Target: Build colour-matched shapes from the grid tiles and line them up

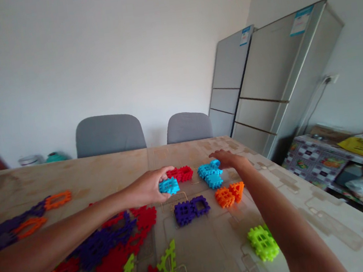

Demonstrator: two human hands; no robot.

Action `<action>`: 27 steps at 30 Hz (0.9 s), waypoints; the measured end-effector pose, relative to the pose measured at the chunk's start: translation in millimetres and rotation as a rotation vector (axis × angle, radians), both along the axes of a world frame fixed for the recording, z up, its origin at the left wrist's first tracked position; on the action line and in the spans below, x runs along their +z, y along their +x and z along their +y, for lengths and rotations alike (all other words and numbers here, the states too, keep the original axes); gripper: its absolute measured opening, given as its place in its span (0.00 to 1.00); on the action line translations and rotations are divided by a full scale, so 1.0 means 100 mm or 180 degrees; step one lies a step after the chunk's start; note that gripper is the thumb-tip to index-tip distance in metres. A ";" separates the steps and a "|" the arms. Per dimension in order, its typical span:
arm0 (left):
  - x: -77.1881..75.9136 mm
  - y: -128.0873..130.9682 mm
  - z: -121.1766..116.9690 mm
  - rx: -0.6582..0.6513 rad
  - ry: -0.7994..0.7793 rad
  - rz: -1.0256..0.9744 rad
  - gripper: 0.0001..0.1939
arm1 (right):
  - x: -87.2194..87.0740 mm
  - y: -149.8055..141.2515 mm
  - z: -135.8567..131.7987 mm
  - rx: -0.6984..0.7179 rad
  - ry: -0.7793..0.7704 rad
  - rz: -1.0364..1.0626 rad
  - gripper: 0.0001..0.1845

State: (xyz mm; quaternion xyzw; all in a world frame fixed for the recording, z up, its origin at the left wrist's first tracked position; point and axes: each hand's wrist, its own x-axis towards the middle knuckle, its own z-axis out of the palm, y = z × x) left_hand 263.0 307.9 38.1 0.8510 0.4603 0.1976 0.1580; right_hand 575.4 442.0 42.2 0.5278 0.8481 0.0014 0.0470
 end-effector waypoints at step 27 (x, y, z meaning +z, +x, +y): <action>0.09 -0.50 -1.53 0.0028 0.0537 0.0041 0.46 | -0.40 -0.50 -2.43 -0.0159 -0.2002 0.3241 0.18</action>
